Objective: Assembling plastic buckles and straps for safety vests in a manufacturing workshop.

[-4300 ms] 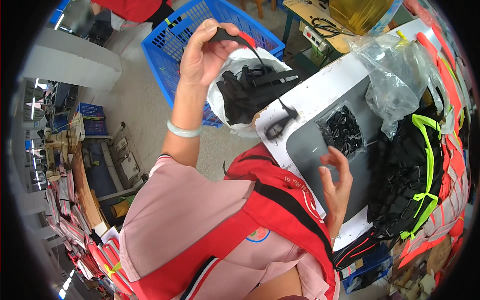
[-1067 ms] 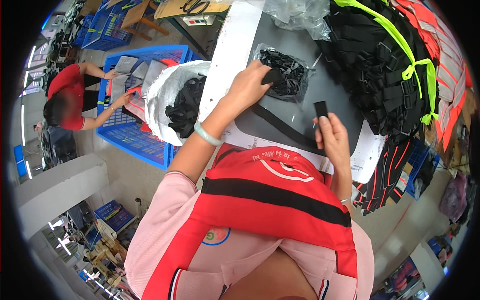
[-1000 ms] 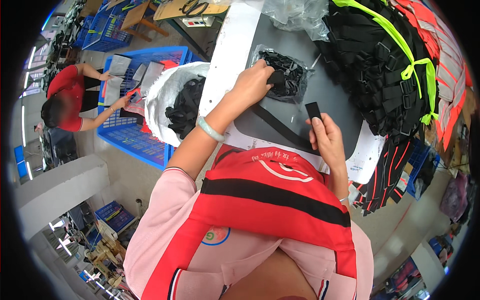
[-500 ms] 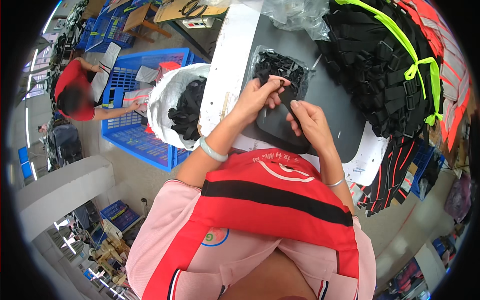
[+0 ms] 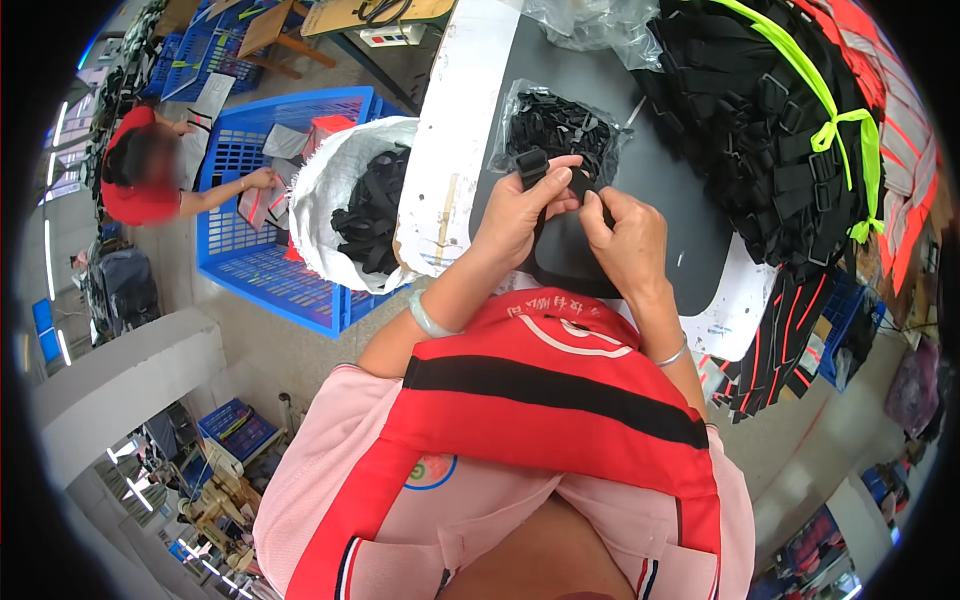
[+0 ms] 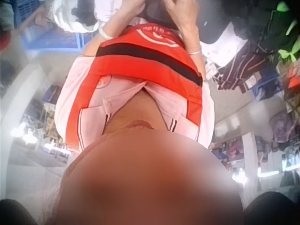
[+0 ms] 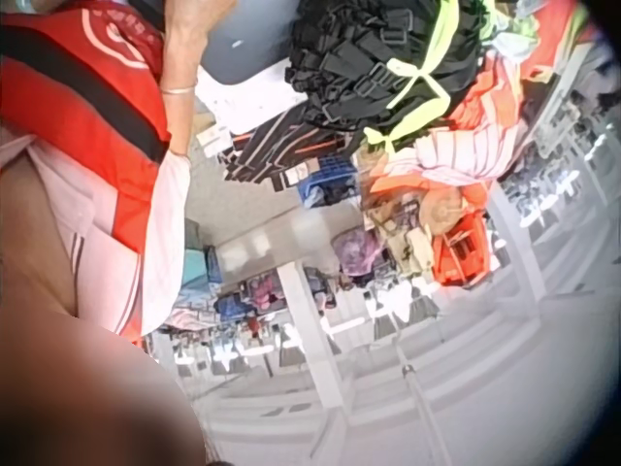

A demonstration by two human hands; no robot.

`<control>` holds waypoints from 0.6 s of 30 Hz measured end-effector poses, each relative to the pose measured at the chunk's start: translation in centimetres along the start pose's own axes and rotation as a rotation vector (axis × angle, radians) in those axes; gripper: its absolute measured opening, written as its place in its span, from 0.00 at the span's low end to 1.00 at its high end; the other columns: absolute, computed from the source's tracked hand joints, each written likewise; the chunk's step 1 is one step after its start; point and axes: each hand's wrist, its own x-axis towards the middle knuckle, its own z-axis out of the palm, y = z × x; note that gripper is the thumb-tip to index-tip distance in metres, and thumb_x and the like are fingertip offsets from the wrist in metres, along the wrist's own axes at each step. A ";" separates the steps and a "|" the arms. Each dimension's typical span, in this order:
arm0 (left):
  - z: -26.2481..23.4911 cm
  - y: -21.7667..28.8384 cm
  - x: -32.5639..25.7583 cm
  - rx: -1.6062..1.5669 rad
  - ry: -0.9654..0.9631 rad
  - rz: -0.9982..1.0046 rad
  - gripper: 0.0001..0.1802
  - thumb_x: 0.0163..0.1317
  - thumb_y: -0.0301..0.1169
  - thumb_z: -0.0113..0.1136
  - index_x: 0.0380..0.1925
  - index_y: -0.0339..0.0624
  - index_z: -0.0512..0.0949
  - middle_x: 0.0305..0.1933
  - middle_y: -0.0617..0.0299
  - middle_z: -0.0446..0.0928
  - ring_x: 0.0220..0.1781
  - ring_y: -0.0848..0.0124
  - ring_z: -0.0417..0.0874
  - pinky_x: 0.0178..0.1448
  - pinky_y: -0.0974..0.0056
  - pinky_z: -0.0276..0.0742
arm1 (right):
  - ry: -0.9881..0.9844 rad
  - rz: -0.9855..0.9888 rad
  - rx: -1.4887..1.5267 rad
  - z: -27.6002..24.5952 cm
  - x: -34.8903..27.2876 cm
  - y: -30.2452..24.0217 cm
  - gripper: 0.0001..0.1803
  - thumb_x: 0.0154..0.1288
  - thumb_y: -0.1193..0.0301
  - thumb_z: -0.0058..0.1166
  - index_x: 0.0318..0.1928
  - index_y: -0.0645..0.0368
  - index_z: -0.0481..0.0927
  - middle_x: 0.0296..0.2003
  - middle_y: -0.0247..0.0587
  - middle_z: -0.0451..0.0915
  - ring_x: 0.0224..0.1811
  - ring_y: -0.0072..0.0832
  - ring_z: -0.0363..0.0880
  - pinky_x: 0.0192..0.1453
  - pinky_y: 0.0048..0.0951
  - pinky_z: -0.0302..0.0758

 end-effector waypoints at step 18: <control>1.0 -0.2 -1.8 -0.373 -0.076 0.014 0.19 0.65 0.29 0.56 0.54 0.34 0.71 0.50 0.53 0.76 0.52 0.69 0.76 0.52 0.66 0.73 | -0.052 0.059 0.231 -0.1 -0.6 -0.5 0.11 0.60 0.69 0.52 0.26 0.62 0.79 0.22 0.53 0.78 0.22 0.48 0.77 0.26 0.40 0.73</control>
